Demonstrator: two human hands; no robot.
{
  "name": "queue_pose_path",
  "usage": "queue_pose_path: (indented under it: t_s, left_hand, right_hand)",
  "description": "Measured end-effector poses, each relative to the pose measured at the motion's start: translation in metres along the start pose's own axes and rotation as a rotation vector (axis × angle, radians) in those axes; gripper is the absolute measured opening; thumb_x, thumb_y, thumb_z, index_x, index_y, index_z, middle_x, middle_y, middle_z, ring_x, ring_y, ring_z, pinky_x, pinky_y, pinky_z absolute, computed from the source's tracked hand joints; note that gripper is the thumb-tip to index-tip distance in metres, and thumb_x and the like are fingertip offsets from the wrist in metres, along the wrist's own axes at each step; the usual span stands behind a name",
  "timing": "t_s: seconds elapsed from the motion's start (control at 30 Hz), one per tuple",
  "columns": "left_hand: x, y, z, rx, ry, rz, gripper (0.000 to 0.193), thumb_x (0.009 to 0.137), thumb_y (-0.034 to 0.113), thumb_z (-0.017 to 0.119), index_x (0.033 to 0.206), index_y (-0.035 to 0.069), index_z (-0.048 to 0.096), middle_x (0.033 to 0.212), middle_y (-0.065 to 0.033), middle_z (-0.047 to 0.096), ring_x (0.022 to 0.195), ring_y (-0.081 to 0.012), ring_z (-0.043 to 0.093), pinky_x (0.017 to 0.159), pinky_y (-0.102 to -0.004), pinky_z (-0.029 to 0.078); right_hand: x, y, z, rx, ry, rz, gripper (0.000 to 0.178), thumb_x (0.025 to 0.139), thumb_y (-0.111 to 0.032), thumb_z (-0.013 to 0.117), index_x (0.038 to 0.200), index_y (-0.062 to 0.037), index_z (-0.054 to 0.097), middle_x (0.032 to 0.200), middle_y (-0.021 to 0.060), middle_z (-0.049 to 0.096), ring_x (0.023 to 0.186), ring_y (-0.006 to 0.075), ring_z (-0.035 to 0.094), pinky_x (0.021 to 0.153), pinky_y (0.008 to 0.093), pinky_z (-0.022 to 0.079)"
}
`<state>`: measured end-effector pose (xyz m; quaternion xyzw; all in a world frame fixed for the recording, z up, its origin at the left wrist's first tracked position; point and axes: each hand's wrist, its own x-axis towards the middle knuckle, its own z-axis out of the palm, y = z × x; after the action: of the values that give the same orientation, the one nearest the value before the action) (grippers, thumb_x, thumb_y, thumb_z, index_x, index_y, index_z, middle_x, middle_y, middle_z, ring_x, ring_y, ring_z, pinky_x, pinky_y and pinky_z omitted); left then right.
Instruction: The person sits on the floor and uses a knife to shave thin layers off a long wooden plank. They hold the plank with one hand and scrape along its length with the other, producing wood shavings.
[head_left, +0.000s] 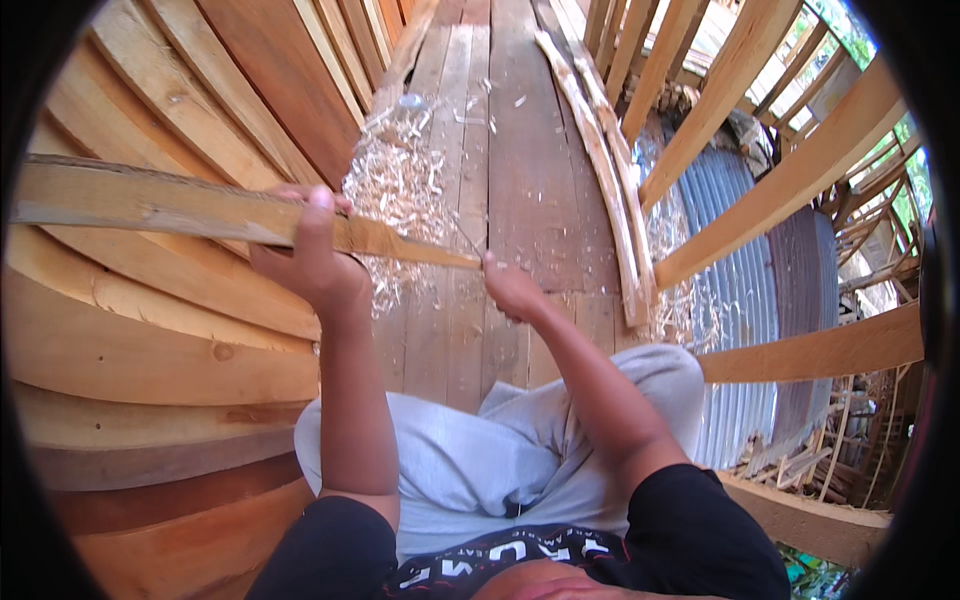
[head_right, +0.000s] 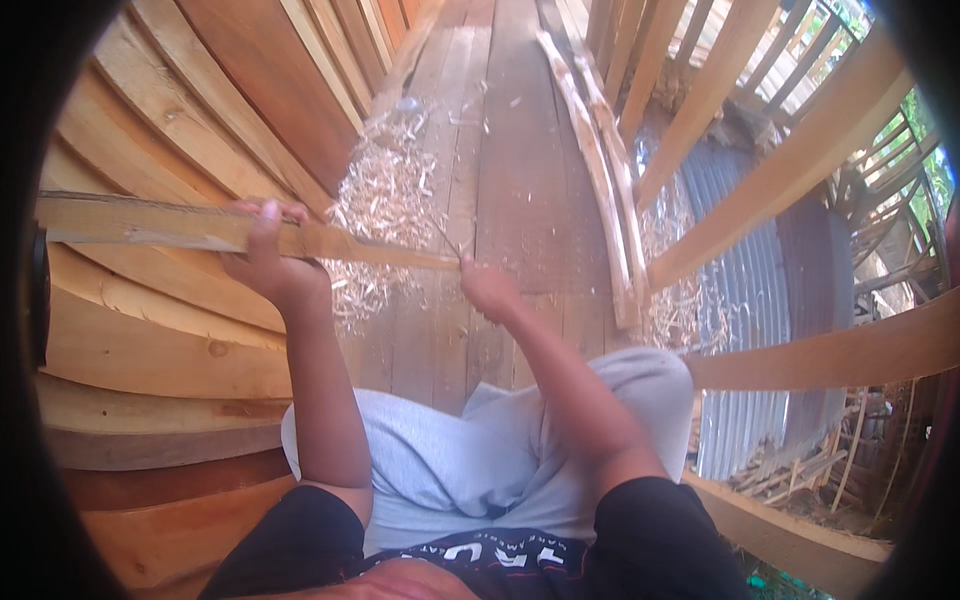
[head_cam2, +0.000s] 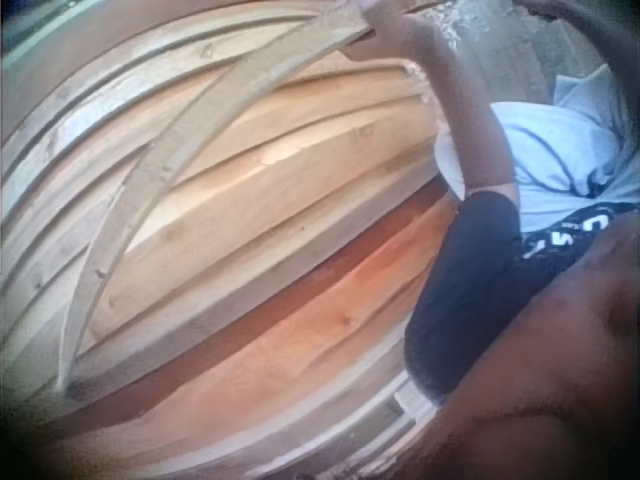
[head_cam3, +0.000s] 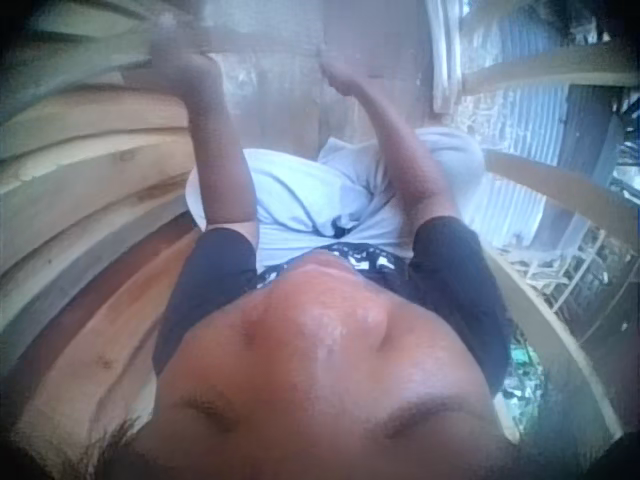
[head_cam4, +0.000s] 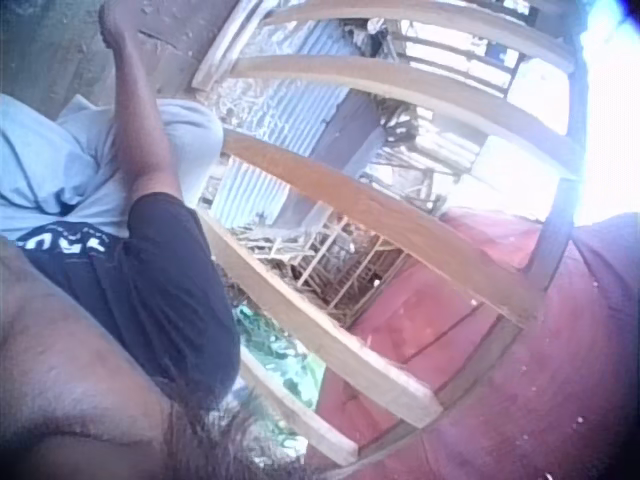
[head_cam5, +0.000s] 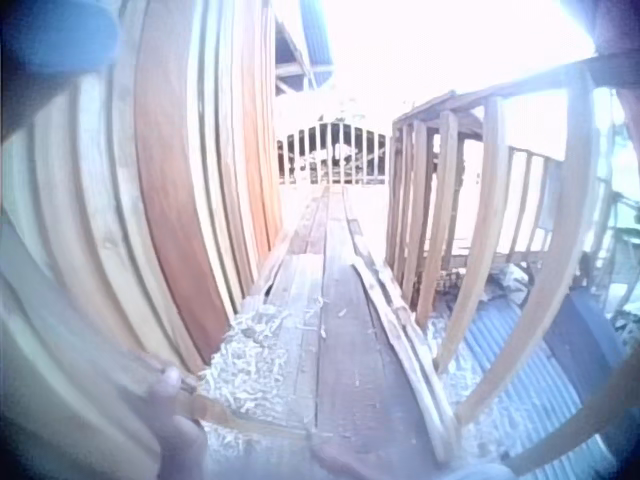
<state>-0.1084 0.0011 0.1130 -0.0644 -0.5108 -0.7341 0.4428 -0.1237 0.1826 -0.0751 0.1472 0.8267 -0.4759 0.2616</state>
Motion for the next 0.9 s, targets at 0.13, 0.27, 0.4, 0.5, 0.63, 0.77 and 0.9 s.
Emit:
queue_pose_path:
  t_s: [0.13, 0.27, 0.4, 0.5, 0.63, 0.77, 0.9]
  left_hand:
    - [0.000, 0.004, 0.003, -0.084, 0.013, -0.026, 0.016, 0.072, -0.001, 0.062, 0.082, -0.001, 0.049, 0.073, -0.0084, 0.052, 0.061, -0.0168, 0.056, 0.060, -0.0308, 0.051]
    - [0.002, 0.004, -0.003, -0.080, -0.010, -0.010, 0.015, 0.073, -0.002, 0.061, 0.083, -0.001, 0.050, 0.073, -0.0079, 0.053, 0.061, -0.0163, 0.056, 0.061, -0.0303, 0.051]
    - [-0.001, 0.004, 0.003, -0.004, -0.039, -0.038, 0.019, 0.072, 0.004, 0.060, 0.086, 0.002, 0.047, 0.075, -0.0080, 0.049, 0.061, -0.0196, 0.055, 0.063, -0.0325, 0.048]
    - [-0.001, 0.006, 0.001, -0.013, -0.034, -0.037, 0.018, 0.072, 0.005, 0.060, 0.085, 0.002, 0.048, 0.074, -0.0077, 0.049, 0.062, -0.0196, 0.055, 0.063, -0.0323, 0.048]
    - [0.002, 0.006, -0.005, 0.005, -0.055, -0.016, 0.018, 0.072, 0.005, 0.060, 0.084, 0.001, 0.048, 0.073, -0.0076, 0.049, 0.062, -0.0195, 0.055, 0.063, -0.0321, 0.048]
    - [-0.002, 0.007, 0.010, 0.014, -0.019, -0.037, 0.017, 0.073, 0.005, 0.060, 0.084, 0.002, 0.048, 0.073, -0.0079, 0.049, 0.063, -0.0186, 0.054, 0.064, -0.0314, 0.048]
    - [0.003, 0.003, 0.003, -0.023, -0.016, 0.060, 0.011, 0.072, 0.002, 0.062, 0.070, -0.003, 0.053, 0.066, -0.0090, 0.055, 0.058, -0.0161, 0.057, 0.059, -0.0285, 0.049]
  right_hand:
    - [-0.004, 0.004, -0.005, 0.170, -0.203, -0.037, 0.054, 0.099, -0.051, 0.033, 0.074, -0.0051, 0.048, 0.056, 0.0020, 0.044, 0.042, 0.0140, 0.042, 0.039, 0.0332, 0.036]
    - [-0.008, 0.008, -0.001, 0.250, -0.271, -0.027, 0.052, 0.100, -0.050, 0.033, 0.072, -0.0076, 0.041, 0.056, 0.0003, 0.040, 0.042, 0.0116, 0.035, 0.038, 0.0315, 0.031]
    - [0.014, 0.041, 0.006, 0.323, -0.172, 0.186, 0.054, 0.099, -0.049, 0.034, 0.087, -0.0015, 0.055, 0.061, 0.0053, 0.047, 0.048, 0.0166, 0.047, 0.043, 0.0361, 0.038]
    - [-0.008, 0.016, 0.014, 0.111, 0.061, 0.042, 0.057, 0.100, -0.047, 0.033, 0.083, 0.0022, 0.056, 0.067, 0.0143, 0.057, 0.054, 0.0271, 0.054, 0.052, 0.0423, 0.043]
    - [-0.060, -0.048, 0.007, -0.137, 0.075, -0.325, 0.060, 0.100, -0.043, 0.033, 0.084, 0.0088, 0.058, 0.082, 0.0277, 0.063, 0.071, 0.0416, 0.060, 0.072, 0.0487, 0.046]
    - [0.008, 0.031, -0.002, -0.178, 0.101, -0.192, 0.059, 0.100, -0.040, 0.033, 0.096, 0.0126, 0.060, 0.089, 0.0310, 0.064, 0.086, 0.0439, 0.062, 0.082, 0.0485, 0.047]
    - [-0.001, 0.026, -0.007, -0.046, -0.040, 0.160, 0.054, 0.100, -0.036, 0.033, 0.100, 0.0117, 0.058, 0.089, 0.0312, 0.063, 0.093, 0.0442, 0.061, 0.084, 0.0477, 0.045]
